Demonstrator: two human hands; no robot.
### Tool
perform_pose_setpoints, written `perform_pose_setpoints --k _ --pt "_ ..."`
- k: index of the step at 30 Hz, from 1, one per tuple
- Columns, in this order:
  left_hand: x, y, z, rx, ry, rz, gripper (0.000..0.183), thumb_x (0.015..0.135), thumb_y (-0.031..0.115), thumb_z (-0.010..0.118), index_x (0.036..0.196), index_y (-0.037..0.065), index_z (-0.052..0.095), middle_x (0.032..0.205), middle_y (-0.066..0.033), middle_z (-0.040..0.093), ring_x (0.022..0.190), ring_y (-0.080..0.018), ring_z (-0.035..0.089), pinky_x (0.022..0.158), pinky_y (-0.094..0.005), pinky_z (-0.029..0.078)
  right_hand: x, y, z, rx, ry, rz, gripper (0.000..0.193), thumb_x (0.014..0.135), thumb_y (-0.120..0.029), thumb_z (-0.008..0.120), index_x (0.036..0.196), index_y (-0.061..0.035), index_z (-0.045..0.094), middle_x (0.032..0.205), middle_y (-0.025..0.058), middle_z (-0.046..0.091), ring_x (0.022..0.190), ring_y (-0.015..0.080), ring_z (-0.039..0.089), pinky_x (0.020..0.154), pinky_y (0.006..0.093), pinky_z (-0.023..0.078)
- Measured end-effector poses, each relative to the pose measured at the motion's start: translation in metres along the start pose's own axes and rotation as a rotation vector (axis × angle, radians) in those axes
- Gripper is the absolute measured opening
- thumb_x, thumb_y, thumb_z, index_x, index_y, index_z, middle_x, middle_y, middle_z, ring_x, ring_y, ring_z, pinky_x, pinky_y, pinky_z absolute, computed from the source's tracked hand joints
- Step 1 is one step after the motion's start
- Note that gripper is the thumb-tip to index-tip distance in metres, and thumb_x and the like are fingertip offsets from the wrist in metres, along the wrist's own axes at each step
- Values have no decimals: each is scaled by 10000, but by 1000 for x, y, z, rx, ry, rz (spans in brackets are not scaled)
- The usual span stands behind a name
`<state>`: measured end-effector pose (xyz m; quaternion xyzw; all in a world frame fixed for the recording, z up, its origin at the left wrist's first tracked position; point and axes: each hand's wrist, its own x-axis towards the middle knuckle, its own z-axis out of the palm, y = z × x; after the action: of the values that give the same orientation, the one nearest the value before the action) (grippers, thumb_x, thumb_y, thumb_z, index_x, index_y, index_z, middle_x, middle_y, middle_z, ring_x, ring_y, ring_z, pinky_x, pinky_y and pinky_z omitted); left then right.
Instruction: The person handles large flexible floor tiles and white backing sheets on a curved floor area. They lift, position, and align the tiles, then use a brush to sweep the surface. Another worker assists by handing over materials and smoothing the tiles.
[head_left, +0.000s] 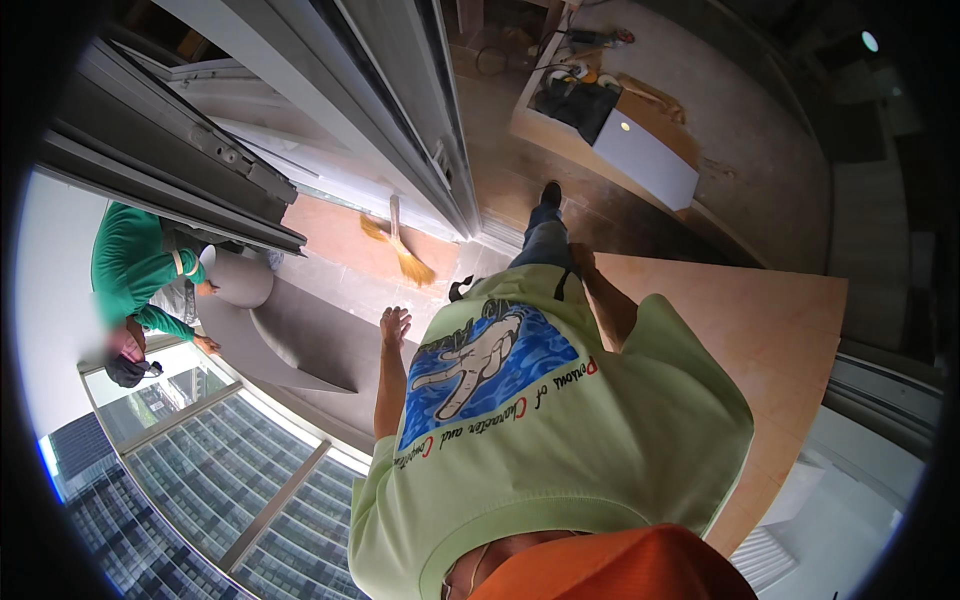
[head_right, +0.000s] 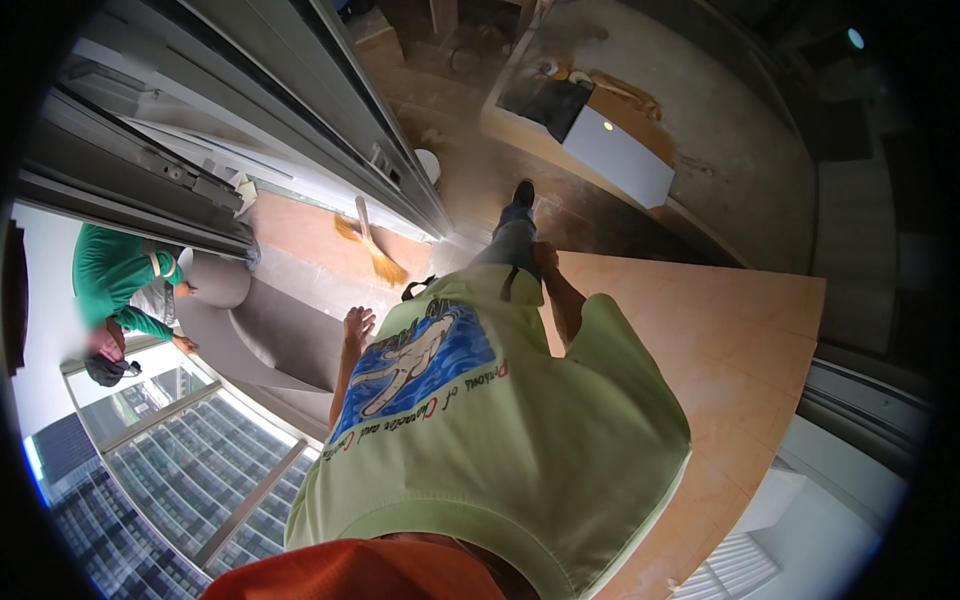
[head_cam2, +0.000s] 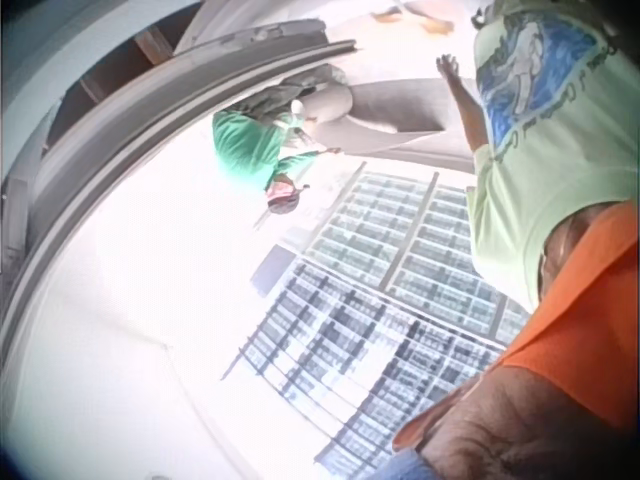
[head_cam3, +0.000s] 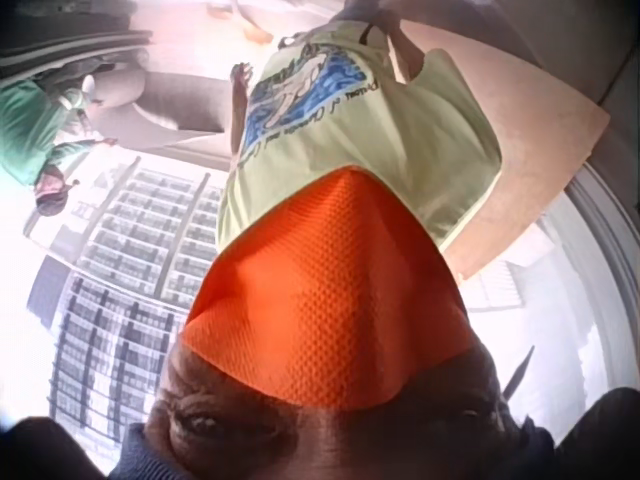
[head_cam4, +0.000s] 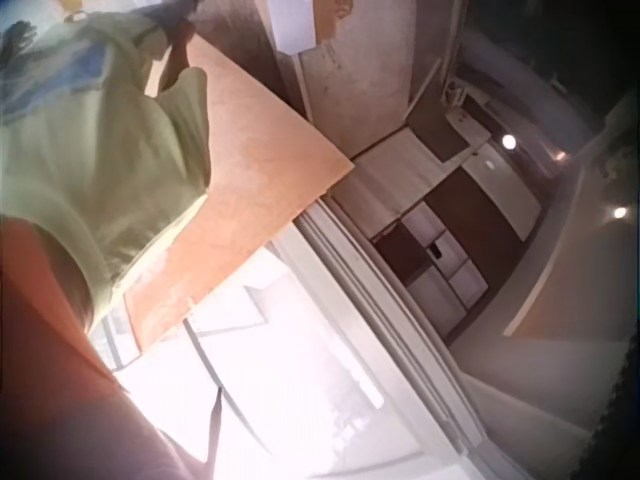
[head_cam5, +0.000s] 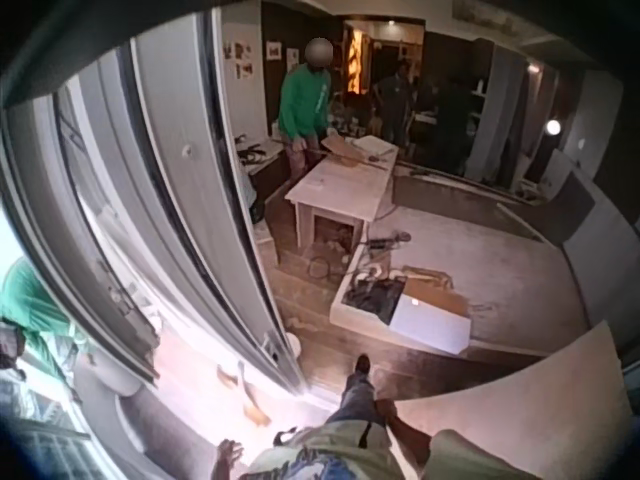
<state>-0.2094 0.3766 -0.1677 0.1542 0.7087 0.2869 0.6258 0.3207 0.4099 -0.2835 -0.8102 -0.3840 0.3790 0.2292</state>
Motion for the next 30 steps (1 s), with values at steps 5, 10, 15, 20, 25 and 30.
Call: perform_pose_setpoints --k 5,10,15,20,25,30 --pt "0 62 12 -9 6 128 715 917 296 505 1453 41 106 1250 -196 531 1097 -310 556 937 -427 432 10 6 21 -12 32 -10 431 828 -466 534 978 -79 650 915 197 652 836 300 623 777 441 475" --pt "-1 58 64 7 -121 120 745 910 308 520 1455 41 88 1249 -203 528 1090 -320 561 930 -439 429 50 56 31 -195 97 -125 428 803 -498 554 943 -109 667 902 213 658 829 325 641 771 458 482" --pt "12 -13 56 -1 -125 -67 730 897 269 530 1455 52 111 1169 -156 581 989 -285 601 833 -420 472 79 50 7 -794 -212 -581 426 841 -478 509 920 -82 644 889 201 638 831 346 617 767 460 476" --pt "14 -70 51 -34 -57 -215 680 873 303 556 1416 67 222 1101 -143 590 917 -243 591 781 -379 458 27 24 -30 -319 -185 -237 418 844 -448 506 921 -59 637 875 205 633 817 337 611 755 457 470" --pt "-10 -50 61 -192 27 -21 803 837 251 587 1423 -29 114 922 -109 616 706 -177 572 601 -320 453 -18 9 -80 -227 -318 -153 410 848 -418 503 922 -35 631 862 209 627 803 329 605 742 453 465" --pt "7 -33 75 -257 40 89 753 862 287 532 1434 6 130 947 -113 611 723 -195 588 597 -313 457 -18 -24 -106 -240 -410 -164 402 851 -388 500 922 -12 624 849 212 621 790 321 599 730 449 459"
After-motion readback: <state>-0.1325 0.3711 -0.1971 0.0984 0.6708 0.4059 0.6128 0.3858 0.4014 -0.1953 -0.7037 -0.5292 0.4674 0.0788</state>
